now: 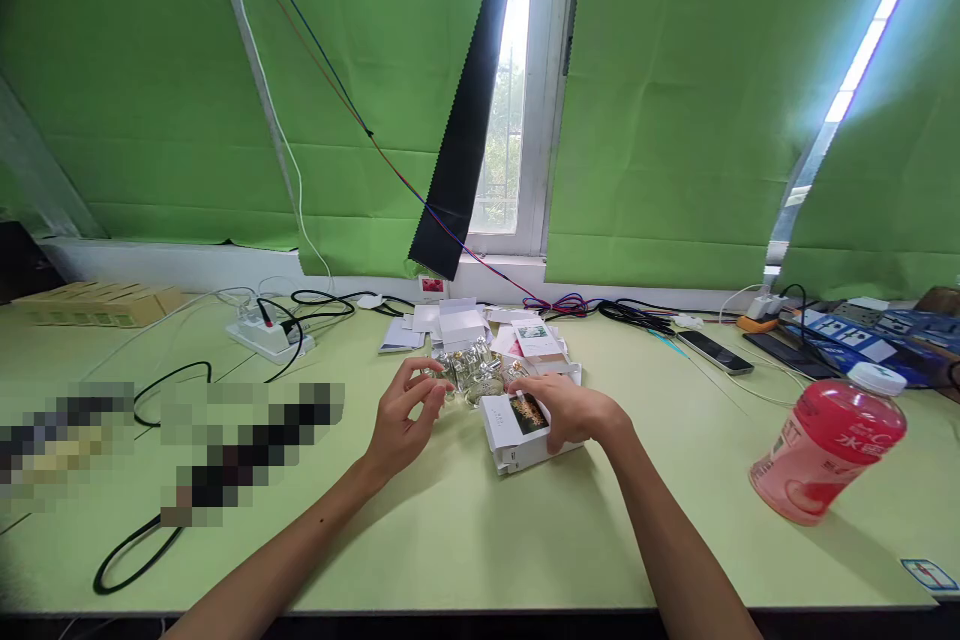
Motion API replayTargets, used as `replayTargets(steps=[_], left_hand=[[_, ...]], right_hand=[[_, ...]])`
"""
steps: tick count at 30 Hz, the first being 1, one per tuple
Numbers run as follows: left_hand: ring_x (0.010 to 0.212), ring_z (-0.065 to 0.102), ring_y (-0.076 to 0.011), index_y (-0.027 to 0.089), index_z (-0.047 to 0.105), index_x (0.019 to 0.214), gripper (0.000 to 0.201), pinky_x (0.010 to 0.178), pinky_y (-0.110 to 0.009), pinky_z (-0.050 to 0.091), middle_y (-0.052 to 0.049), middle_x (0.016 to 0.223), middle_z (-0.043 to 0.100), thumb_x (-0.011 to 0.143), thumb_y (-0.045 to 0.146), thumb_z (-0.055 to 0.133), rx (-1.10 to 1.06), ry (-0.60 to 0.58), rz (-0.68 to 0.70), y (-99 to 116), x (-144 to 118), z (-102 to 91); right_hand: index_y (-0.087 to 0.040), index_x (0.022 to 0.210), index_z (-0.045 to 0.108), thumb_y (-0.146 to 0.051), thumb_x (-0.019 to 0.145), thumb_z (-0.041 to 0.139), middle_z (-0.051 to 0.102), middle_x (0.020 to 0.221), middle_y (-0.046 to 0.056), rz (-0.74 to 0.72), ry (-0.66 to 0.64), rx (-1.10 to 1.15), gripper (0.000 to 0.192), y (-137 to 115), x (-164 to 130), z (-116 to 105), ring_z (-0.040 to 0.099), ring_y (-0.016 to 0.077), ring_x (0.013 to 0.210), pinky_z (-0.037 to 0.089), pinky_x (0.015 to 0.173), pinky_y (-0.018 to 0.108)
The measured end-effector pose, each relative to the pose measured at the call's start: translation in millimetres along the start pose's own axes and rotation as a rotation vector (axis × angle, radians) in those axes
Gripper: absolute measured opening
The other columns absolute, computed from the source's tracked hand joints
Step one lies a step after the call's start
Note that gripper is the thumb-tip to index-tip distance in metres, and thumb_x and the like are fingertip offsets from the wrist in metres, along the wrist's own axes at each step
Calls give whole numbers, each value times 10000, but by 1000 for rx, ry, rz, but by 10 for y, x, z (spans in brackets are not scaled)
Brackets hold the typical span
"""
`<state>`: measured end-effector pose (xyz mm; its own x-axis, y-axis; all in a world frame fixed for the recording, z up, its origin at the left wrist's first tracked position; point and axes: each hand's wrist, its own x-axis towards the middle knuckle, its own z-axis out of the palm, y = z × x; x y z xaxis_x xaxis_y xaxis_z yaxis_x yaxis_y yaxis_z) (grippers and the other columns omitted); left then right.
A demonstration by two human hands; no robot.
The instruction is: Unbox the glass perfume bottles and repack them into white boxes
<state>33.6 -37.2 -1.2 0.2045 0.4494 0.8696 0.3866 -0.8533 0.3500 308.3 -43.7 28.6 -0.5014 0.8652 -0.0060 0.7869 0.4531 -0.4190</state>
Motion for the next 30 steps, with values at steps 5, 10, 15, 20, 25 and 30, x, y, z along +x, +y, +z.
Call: replayTargets(steps=[5, 10, 15, 20, 25, 30], left_hand=[[565, 517, -73, 184, 683, 806, 293, 563, -279, 474, -61, 988, 569, 998, 272, 480, -21, -24, -14, -9, -5, -2], [588, 537, -83, 184, 679, 801, 287, 571, -278, 473, -61, 980, 570, 997, 255, 482, -23, -40, -11, -36, -22, 3], [597, 556, -82, 180, 671, 806, 272, 582, -280, 479, -59, 986, 562, 995, 241, 485, -28, -48, -6, -52, -31, 8], [613, 565, -82, 171, 654, 772, 294, 573, -269, 486, -61, 985, 562, 997, 254, 483, -26, -57, -18, -62, -29, 18], [624, 568, -66, 166, 642, 766, 276, 520, -212, 464, -49, 966, 559, 987, 263, 508, -11, -46, -50, -106, -45, 51], [575, 548, -60, 187, 665, 866, 208, 542, -227, 478, -39, 1020, 569, 956, 322, 535, 229, -52, -273, -145, -25, 24]], right_hand=[[-325, 1371, 571, -16, 505, 776, 614, 1285, 66, -33, 42, -60, 942, -65, 5, 38, 557, 327, 1210, 494, 958, 404], [-292, 1391, 549, -8, 458, 807, 572, 1180, 105, 66, 38, -215, 1009, -187, 32, 132, 552, 335, 1108, 513, 866, 411], [-250, 1350, 561, 49, 472, 732, 556, 1143, 141, 94, 91, -346, 943, -224, 84, 278, 547, 343, 1055, 490, 841, 426], [-256, 1370, 521, 30, 450, 783, 527, 1195, 159, 87, 120, -353, 998, -251, 125, 321, 517, 372, 1106, 469, 874, 454], [-235, 1445, 439, -34, 447, 869, 468, 1317, 168, 201, 47, -369, 1105, -383, 148, 280, 457, 370, 1229, 420, 978, 431], [-201, 1511, 357, -124, 464, 954, 415, 1417, 203, 238, 39, -412, 1208, -585, 91, 210, 386, 394, 1339, 346, 1084, 457]])
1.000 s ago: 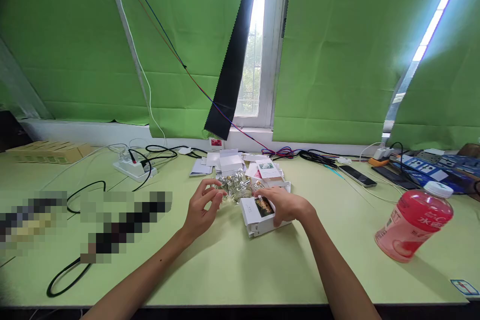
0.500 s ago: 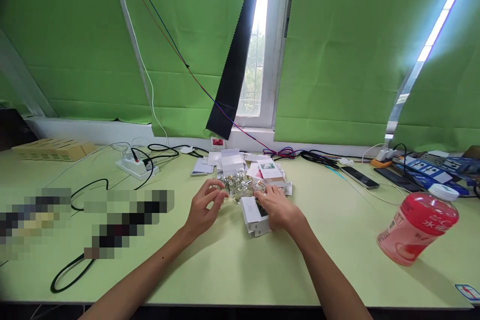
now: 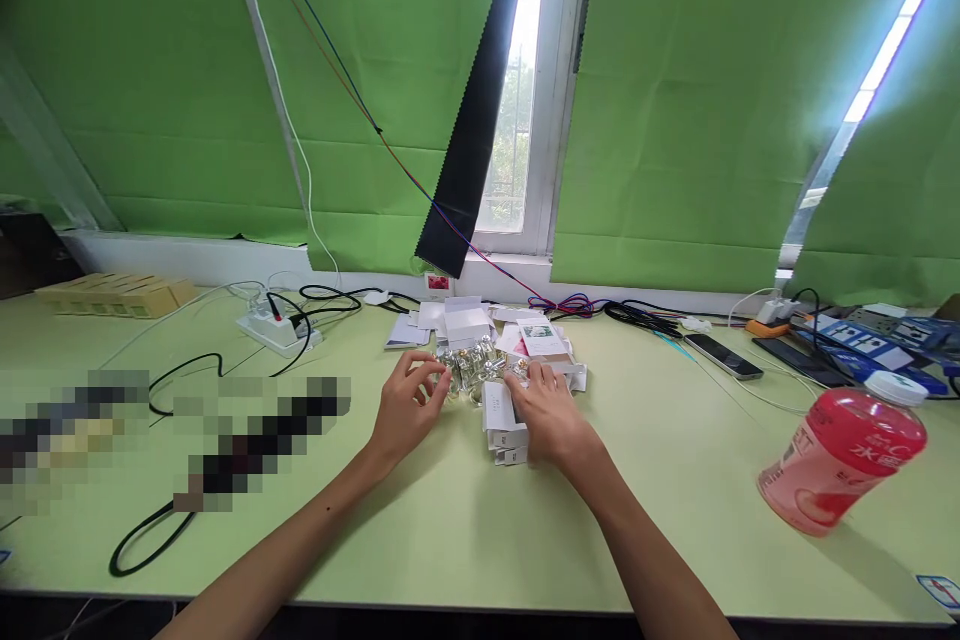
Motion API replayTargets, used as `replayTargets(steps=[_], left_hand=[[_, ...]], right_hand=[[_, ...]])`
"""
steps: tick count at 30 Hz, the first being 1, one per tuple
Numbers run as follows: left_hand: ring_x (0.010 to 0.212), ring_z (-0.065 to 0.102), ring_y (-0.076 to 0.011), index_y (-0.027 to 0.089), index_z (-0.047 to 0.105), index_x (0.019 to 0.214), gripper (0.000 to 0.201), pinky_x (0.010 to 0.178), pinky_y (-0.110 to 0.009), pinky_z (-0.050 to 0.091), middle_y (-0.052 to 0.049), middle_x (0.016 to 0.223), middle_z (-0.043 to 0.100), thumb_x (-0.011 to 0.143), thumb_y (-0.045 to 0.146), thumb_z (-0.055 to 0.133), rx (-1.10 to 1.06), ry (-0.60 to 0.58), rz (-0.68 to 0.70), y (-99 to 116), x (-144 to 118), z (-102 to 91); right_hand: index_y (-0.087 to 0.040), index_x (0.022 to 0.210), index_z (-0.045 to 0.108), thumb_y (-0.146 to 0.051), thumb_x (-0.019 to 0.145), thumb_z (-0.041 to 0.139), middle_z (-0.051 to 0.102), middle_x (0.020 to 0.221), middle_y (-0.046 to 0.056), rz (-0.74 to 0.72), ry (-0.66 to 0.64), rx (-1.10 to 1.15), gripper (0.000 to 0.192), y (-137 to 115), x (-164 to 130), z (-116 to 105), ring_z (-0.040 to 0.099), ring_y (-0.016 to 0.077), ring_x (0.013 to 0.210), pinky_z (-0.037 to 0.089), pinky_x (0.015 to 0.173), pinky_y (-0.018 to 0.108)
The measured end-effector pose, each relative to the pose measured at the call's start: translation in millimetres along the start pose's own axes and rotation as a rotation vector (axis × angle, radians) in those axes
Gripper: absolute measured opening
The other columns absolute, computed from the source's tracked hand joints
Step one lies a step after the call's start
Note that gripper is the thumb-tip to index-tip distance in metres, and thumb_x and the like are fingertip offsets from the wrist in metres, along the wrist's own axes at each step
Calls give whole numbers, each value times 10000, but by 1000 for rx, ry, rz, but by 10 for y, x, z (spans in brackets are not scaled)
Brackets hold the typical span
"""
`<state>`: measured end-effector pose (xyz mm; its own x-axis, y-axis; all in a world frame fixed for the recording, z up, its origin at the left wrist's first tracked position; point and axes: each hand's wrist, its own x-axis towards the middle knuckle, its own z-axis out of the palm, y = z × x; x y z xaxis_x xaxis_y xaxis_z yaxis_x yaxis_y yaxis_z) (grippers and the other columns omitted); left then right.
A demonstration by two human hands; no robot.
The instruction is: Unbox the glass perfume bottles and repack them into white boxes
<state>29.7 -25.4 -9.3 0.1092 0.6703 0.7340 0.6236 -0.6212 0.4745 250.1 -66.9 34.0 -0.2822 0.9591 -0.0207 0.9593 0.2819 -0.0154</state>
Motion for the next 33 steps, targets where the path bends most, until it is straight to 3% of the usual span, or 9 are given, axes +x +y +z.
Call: replayTargets(steps=[3, 7, 10, 12, 15, 21, 27, 33], left_hand=[[612, 610, -102, 214, 653, 1077, 224, 626, -292, 507, -69, 1191, 566, 953, 328, 504, 284, -88, -177, 13, 53, -83], [825, 722, -267, 202, 480, 1377, 438, 737, -396, 519, -197, 1381, 483, 974, 368, 434, 662, -325, -417, -1, 153, -233], [1041, 693, -371, 135, 459, 1387, 479, 833, -437, 500, -263, 1304, 566, 986, 393, 412, 808, -533, -595, -88, 225, -369], [1162, 638, -394, 100, 499, 1345, 476, 881, -442, 485, -264, 1232, 633, 983, 399, 420, 828, -594, -654, -162, 262, -472], [1214, 606, -400, 60, 547, 1294, 491, 889, -443, 485, -268, 1222, 660, 969, 412, 437, 829, -617, -710, -241, 297, -617], [1131, 660, -367, 44, 577, 1265, 542, 830, -404, 508, -253, 1239, 667, 963, 470, 431, 815, -690, -776, -244, 276, -761], [1109, 671, -367, 28, 623, 1222, 519, 856, -417, 504, -265, 1172, 696, 957, 442, 458, 817, -750, -758, -234, 212, -686], [1178, 632, -385, 53, 613, 1262, 483, 952, -458, 464, -252, 1237, 672, 959, 405, 480, 831, -717, -686, -243, 169, -539]], right_hand=[[-214, 1493, 378, -223, 505, 978, 444, 1403, 205, -30, 120, -10, 1156, -121, -99, -44, 384, 412, 1352, 321, 1105, 513], [-208, 1440, 435, -294, 626, 944, 481, 1362, 207, -141, 307, 7, 965, -387, -230, -52, 436, 397, 1309, 369, 1080, 523], [-235, 1376, 493, -276, 692, 908, 518, 1320, 179, -211, 328, 46, 801, -594, -306, -51, 488, 367, 1257, 424, 1045, 506], [-236, 1338, 520, -270, 727, 883, 535, 1293, 175, -250, 319, 55, 712, -687, -337, -44, 510, 360, 1231, 440, 1029, 519], [-215, 1295, 544, -270, 747, 867, 547, 1258, 180, -289, 306, 47, 638, -742, -354, -24, 525, 363, 1206, 432, 1034, 549], [-212, 1277, 545, -259, 765, 849, 554, 1226, 170, -302, 305, 61, 597, -708, -361, -23, 534, 351, 1185, 447, 1019, 543], [-218, 1303, 524, -268, 789, 827, 542, 1242, 169, -311, 306, 80, 598, -705, -381, -49, 516, 353, 1208, 430, 1034, 555], [-227, 1314, 515, -268, 818, 798, 531, 1255, 161, -315, 293, 107, 572, -709, -396, -76, 504, 342, 1217, 427, 1033, 548]])
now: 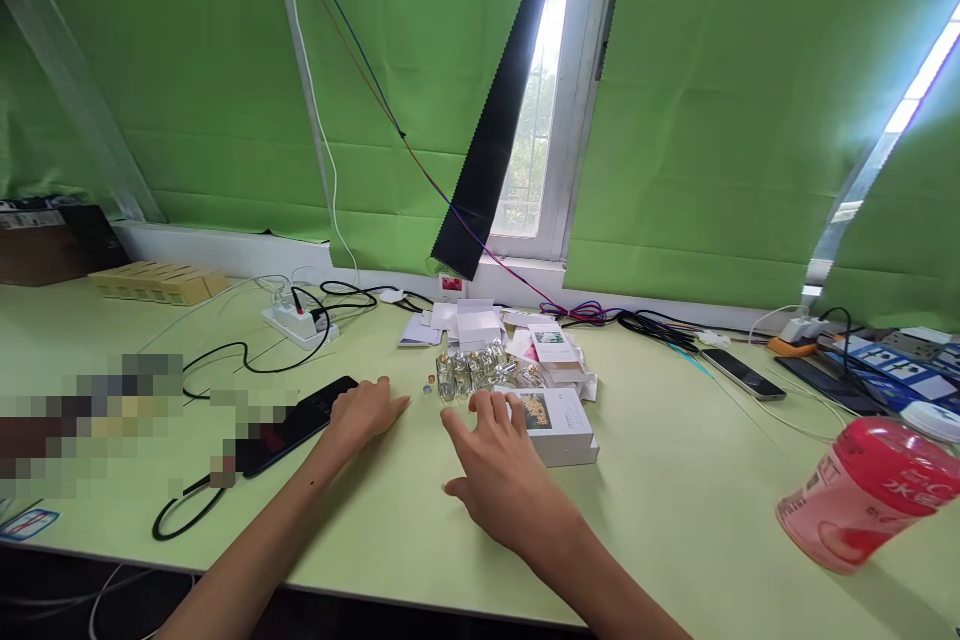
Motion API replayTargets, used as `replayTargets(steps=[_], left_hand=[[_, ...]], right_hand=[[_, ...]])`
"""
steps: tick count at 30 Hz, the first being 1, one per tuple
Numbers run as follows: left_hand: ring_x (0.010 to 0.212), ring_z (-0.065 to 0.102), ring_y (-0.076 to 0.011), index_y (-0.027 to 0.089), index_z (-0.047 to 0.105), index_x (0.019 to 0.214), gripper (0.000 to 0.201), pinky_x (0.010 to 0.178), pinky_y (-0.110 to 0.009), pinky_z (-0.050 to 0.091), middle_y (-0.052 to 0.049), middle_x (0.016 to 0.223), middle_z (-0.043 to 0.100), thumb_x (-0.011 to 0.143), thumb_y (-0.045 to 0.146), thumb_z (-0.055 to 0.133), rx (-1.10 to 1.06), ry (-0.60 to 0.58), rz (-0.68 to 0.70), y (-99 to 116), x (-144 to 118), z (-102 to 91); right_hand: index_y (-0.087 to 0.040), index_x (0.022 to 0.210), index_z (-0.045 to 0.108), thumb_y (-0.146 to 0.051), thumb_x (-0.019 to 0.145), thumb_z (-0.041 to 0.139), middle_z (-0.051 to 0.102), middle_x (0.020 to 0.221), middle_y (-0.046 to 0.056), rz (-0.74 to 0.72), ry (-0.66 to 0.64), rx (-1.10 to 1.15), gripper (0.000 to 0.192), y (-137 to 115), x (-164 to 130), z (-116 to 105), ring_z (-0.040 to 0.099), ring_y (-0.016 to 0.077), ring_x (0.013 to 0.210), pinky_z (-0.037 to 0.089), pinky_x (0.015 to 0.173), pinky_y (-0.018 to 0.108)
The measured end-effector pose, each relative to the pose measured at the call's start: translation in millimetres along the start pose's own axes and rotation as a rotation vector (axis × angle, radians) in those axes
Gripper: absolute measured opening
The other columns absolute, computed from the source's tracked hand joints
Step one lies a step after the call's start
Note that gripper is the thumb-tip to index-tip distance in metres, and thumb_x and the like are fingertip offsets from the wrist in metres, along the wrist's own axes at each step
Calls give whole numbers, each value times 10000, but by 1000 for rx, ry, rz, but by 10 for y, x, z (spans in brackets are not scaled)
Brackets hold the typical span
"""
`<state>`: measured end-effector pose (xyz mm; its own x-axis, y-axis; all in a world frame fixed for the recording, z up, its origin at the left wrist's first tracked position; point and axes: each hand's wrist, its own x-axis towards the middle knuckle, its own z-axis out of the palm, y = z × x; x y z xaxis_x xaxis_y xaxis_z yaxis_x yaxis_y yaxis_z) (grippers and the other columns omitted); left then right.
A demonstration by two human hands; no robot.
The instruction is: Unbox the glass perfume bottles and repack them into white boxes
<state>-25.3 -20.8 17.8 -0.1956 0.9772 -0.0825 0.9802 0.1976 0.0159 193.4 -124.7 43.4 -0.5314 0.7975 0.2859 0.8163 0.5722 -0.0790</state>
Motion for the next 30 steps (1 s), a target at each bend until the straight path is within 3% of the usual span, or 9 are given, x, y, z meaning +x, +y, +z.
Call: replayTargets(steps=[7, 12, 15, 18, 23, 25, 30], left_hand=[[1146, 641, -393, 73, 563, 1289, 473, 832, -413, 494, -252, 1201, 674, 983, 402, 414, -51, 96, -14, 47, 18, 30], [1097, 660, -333, 160, 541, 1300, 437, 815, -378, 470, -193, 1200, 677, 1005, 412, 341, -107, 221, 115, 177, -30, 57], [1023, 674, -323, 162, 631, 1146, 397, 777, -374, 456, -177, 1108, 702, 1007, 348, 308, -112, 233, 196, 235, -44, 108], [978, 680, -314, 163, 670, 1028, 369, 752, -366, 449, -166, 1029, 712, 986, 255, 315, -82, 191, 237, 259, -40, 173], [975, 684, -326, 128, 666, 1030, 343, 754, -381, 459, -186, 1042, 702, 955, 173, 335, -21, 111, 294, 294, -29, 276], [988, 683, -334, 115, 659, 1049, 355, 770, -395, 463, -198, 1059, 698, 960, 166, 319, -5, 100, 308, 306, -24, 306], [1020, 681, -325, 113, 656, 1064, 363, 803, -396, 467, -207, 1088, 695, 967, 171, 311, 10, 90, 322, 310, -10, 342]], right_hand=[[-240, 1328, 513, -278, 821, 800, 526, 1263, 149, 3, 2, 36, 583, 7, -4, -44, 491, 333, 1230, 425, 1035, 520], [-265, 1334, 517, -310, 827, 789, 528, 1294, 138, 7, 53, 48, 577, 87, 5, -89, 477, 343, 1247, 405, 1056, 541], [-257, 1359, 512, -297, 844, 763, 534, 1299, 136, 29, 87, 68, 574, 224, 51, -147, 473, 338, 1262, 387, 1073, 541], [-226, 1370, 521, -252, 876, 716, 556, 1263, 133, 117, 112, 86, 532, 469, 190, -216, 498, 320, 1242, 362, 1083, 526], [-202, 1324, 554, -305, 957, 591, 578, 1214, 125, 380, 122, 119, 383, 1121, 595, -259, 561, 265, 1174, 395, 1029, 412], [-191, 1322, 545, -301, 946, 599, 574, 1243, 142, 525, 71, 114, 396, 1395, 745, -225, 549, 268, 1209, 394, 1022, 377], [-137, 1358, 484, -333, 885, 680, 570, 1311, 216, 687, -7, 124, 548, 1857, 938, -21, 545, 319, 1245, 416, 983, 377]])
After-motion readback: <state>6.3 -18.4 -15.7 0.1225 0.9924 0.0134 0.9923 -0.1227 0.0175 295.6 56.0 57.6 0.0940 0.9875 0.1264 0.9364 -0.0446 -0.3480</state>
